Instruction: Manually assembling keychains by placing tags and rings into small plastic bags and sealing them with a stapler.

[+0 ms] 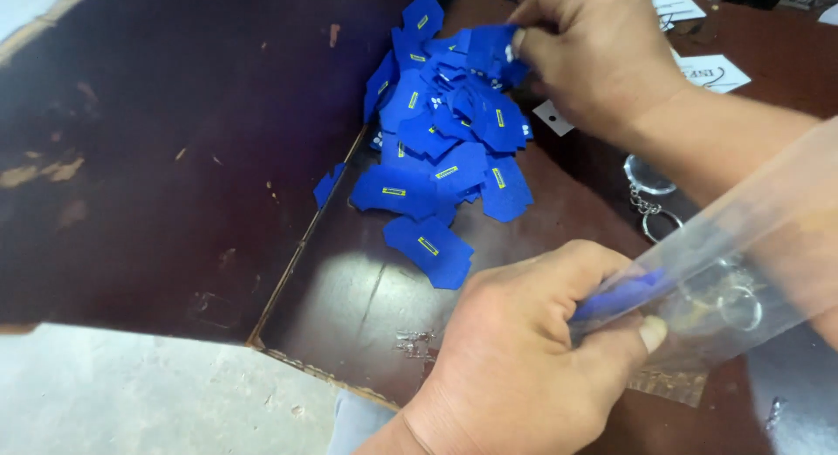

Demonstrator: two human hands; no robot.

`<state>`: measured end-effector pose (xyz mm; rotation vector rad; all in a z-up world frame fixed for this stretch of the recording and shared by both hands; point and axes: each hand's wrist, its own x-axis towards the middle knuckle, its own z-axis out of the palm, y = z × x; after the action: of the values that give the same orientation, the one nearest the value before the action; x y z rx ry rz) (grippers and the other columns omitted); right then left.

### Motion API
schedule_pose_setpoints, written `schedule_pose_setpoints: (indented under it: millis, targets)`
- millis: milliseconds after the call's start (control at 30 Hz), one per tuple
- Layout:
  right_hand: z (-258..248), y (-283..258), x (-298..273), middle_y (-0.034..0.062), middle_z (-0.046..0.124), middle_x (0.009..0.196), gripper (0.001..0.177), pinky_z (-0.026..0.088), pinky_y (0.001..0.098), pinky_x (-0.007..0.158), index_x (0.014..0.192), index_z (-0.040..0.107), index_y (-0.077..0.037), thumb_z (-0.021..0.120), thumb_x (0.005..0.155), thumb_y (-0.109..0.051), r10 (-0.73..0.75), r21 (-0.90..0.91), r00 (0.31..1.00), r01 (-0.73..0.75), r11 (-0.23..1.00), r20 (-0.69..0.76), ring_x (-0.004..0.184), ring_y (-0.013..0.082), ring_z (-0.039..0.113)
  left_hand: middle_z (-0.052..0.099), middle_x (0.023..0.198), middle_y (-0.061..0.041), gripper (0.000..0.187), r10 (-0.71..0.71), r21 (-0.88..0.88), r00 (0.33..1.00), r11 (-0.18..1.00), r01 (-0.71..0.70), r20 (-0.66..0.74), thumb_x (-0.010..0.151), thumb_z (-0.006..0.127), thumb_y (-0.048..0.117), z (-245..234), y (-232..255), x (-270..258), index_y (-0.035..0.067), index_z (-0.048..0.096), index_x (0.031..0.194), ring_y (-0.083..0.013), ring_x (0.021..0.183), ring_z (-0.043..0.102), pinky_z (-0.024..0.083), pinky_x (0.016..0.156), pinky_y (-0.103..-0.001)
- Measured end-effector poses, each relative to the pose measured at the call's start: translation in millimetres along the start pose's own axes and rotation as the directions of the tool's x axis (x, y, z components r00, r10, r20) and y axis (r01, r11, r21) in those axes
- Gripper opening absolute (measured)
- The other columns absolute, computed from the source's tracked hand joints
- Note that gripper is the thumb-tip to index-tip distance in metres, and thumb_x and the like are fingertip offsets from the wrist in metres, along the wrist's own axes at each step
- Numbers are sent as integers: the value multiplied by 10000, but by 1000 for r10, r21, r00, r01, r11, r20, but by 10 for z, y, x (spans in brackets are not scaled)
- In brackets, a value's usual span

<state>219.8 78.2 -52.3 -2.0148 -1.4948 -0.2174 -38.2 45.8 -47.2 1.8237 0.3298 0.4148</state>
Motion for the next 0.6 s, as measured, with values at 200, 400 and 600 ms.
schedule_pose_setpoints:
  millis: [200, 400, 600]
  targets:
    - [-57, -272, -263, 46, 708, 752, 77, 520, 238, 452, 932, 681, -100, 671, 913, -27, 136, 171, 991, -134, 976, 0, 530, 116, 680, 729, 794, 88, 154, -31, -55, 999, 998, 30, -18, 815, 695, 260, 9, 23, 5, 226, 710, 964, -50, 723, 649, 570, 722, -241]
    - [-245, -412, -390, 1, 625, 687, 101, 465, 218, 513, 891, 657, -125, 734, 949, -95, 351, 355, 934, -351, 866, 68, 556, 64, 581, 685, 714, 118, 132, -66, -39, 995, 997, 63, -74, 777, 731, 272, 31, 30, 8, 235, 738, 904, -38, 676, 582, 537, 674, -240]
    - [-478, -716, -531, 91, 615, 625, 202, 498, 218, 485, 899, 608, -109, 727, 840, 44, 596, 615, 776, -577, 537, 208, 515, 124, 589, 623, 705, 123, 79, -91, -62, 991, 994, 85, -100, 781, 764, 250, 46, 23, 5, 223, 719, 840, -37, 698, 550, 509, 692, -225]
